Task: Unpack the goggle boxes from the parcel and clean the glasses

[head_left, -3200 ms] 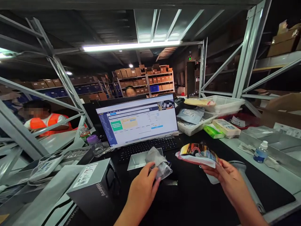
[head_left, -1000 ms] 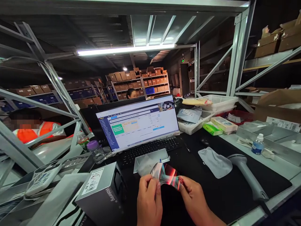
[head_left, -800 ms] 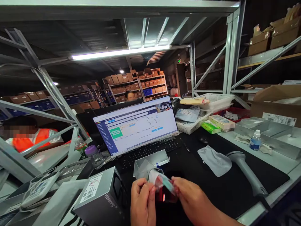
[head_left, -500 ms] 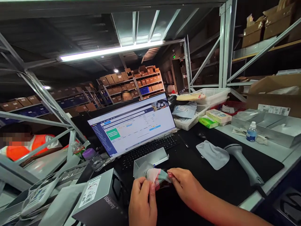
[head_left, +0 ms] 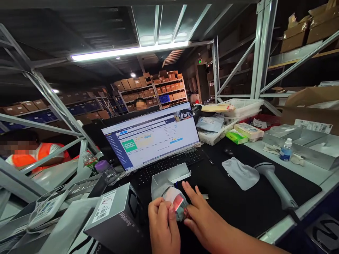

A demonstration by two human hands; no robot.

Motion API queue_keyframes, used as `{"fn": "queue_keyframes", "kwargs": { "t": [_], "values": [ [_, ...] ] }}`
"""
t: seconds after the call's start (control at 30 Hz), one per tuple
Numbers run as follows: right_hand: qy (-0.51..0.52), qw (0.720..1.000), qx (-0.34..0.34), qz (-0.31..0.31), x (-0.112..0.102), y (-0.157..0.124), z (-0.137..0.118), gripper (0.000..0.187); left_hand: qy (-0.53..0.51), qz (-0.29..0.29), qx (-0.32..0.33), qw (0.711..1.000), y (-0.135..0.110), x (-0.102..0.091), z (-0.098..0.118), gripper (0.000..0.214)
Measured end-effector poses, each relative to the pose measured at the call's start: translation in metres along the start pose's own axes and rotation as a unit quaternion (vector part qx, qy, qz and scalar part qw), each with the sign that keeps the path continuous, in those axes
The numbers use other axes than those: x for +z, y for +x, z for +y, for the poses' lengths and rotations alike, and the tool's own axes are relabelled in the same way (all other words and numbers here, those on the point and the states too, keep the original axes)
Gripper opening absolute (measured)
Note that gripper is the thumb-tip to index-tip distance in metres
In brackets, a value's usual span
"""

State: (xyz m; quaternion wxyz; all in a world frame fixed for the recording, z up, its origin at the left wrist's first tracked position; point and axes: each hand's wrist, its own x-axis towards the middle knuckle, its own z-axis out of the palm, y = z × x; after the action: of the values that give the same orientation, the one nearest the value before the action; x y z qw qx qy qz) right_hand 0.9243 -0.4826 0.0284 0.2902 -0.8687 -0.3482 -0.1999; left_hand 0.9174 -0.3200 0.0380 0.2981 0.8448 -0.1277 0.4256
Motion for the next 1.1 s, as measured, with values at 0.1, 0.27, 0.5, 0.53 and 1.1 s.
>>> {"fn": "queue_keyframes", "kwargs": {
  "t": [0.1, 0.27, 0.5, 0.53, 1.1],
  "values": [
    [0.024, 0.998, 0.033, -0.054, -0.006, -0.003, 0.001, 0.013, 0.028, 0.008, 0.057, 0.998, 0.000, 0.003, 0.003, 0.022],
    [-0.047, 0.998, 0.038, 0.016, 0.008, -0.001, 0.012, 0.030, 0.089, 0.002, 0.185, 0.979, -0.006, 0.015, 0.011, 0.019],
    [-0.088, 0.995, 0.025, 0.040, 0.012, 0.005, 0.021, 0.017, 0.026, 0.031, 0.085, 0.996, -0.025, 0.016, 0.007, 0.022],
    [-0.094, 0.995, 0.013, 0.044, 0.013, 0.006, 0.020, 0.016, 0.018, 0.030, 0.082, 0.996, -0.028, 0.017, 0.007, 0.022],
    [-0.044, 0.992, -0.069, 0.098, 0.028, -0.010, 0.057, 0.019, -0.067, -0.009, -0.229, 0.971, -0.024, 0.014, -0.042, 0.050]
  ]
}}
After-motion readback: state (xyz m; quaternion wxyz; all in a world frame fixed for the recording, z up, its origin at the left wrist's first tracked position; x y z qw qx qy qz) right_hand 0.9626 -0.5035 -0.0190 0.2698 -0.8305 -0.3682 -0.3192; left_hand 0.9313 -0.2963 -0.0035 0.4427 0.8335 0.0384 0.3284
